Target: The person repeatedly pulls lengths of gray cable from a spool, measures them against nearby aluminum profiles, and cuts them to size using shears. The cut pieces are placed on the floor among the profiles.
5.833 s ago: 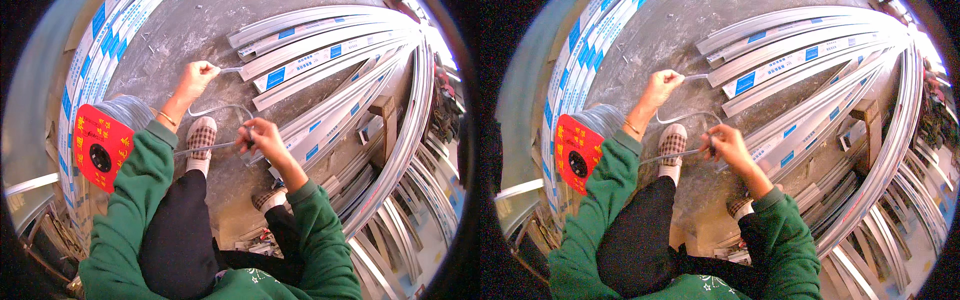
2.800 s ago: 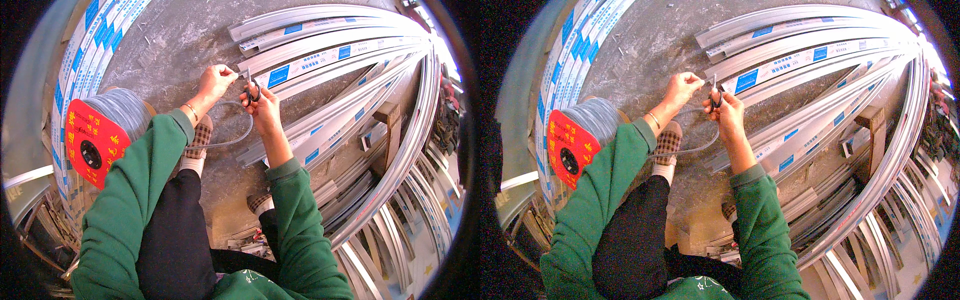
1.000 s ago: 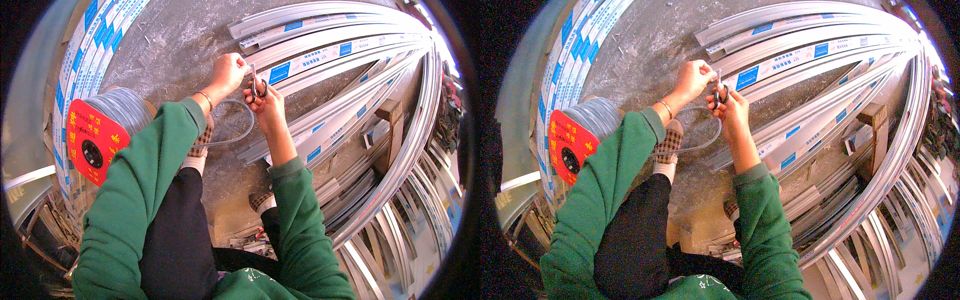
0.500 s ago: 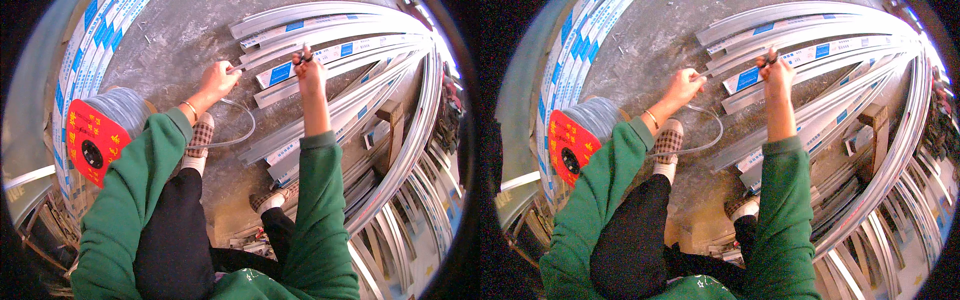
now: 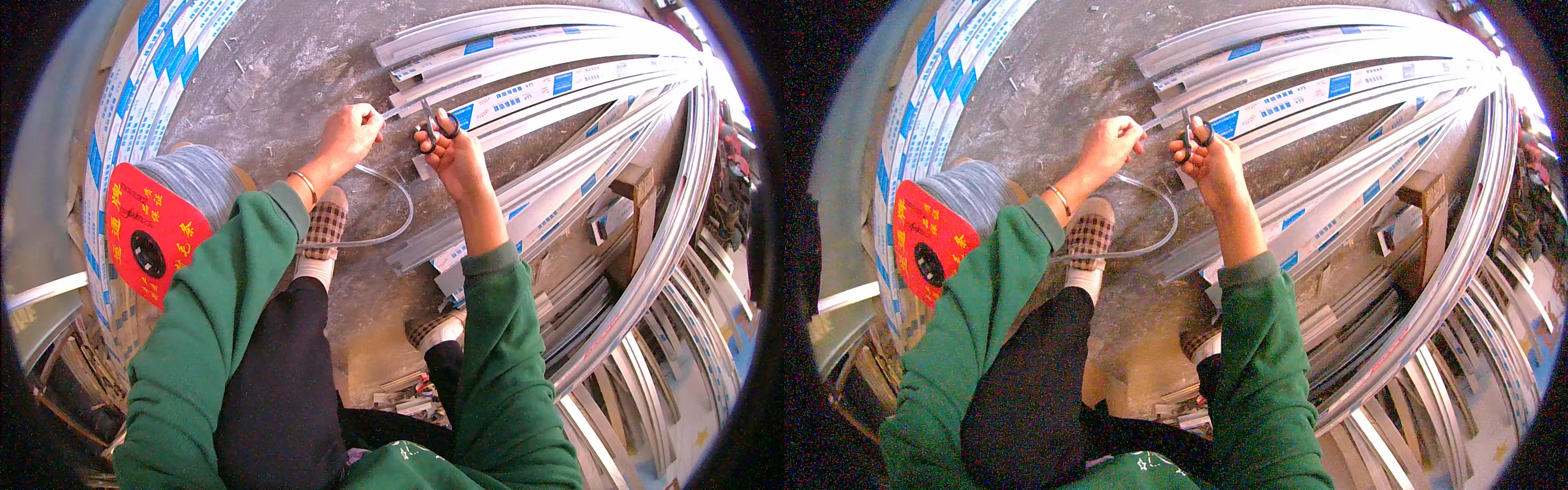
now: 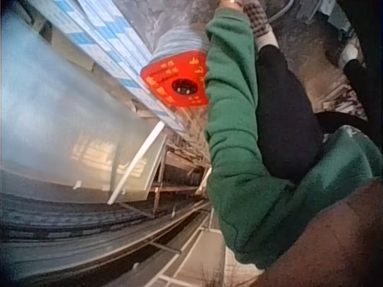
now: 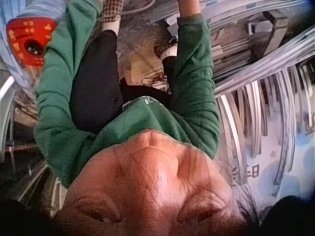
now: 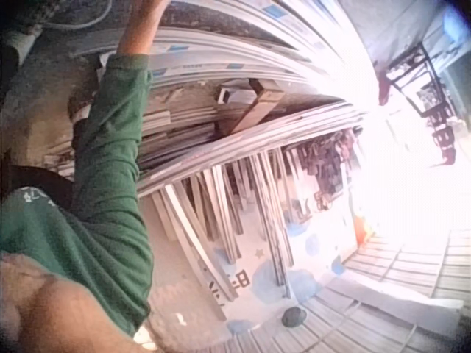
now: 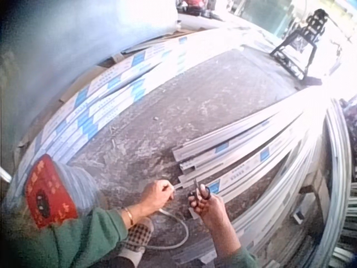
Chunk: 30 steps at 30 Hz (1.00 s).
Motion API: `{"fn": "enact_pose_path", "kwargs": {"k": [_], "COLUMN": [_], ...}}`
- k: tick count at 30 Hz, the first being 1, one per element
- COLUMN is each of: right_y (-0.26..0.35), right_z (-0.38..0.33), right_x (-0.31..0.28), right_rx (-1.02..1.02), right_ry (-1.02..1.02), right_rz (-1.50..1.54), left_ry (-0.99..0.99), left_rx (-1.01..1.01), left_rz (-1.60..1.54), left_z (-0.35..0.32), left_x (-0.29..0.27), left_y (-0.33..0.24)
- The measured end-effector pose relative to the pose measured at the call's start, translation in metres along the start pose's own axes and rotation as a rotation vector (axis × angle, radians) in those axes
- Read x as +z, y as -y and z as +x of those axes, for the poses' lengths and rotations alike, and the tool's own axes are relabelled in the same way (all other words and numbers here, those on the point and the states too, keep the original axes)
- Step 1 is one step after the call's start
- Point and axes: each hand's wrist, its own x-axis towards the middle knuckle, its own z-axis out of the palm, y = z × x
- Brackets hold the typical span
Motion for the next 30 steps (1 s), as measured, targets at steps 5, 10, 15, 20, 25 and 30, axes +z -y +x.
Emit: {"fn": "enact_pose_path", "kwargs": {"k": [5,10,15,20,25,30], "right_y": [0.001,0.025,0.096,0.093,0.043,0.012], "right_z": [0.000,0.024,0.068,0.070,0.028,0.003], "right_x": [-0.002,-0.025,-0.060,-0.050,-0.028,-0.009], "right_rx": [-0.079,-0.232,-0.409,-0.351,-0.257,-0.140], "right_ry": [0.007,-0.038,-0.135,-0.233,-0.133,-0.080], "right_rz": [-0.024,0.006,0.111,0.020,-0.012,0.048], "left_ry": [-0.029,-0.147,-0.162,-0.371,-0.382,-0.398], "left_rx": [0.031,0.040,0.067,0.367,0.396,0.411], "left_rz": [0.062,0.126,0.177,0.458,0.511,0.624], "left_z": [0.001,-0.001,-0.002,0.002,0.014,0.021], "left_x": [0.002,0.000,-0.002,0.011,0.027,0.031], "left_y": [0.001,-0.005,-0.011,-0.026,-0.036,-0.036]}}
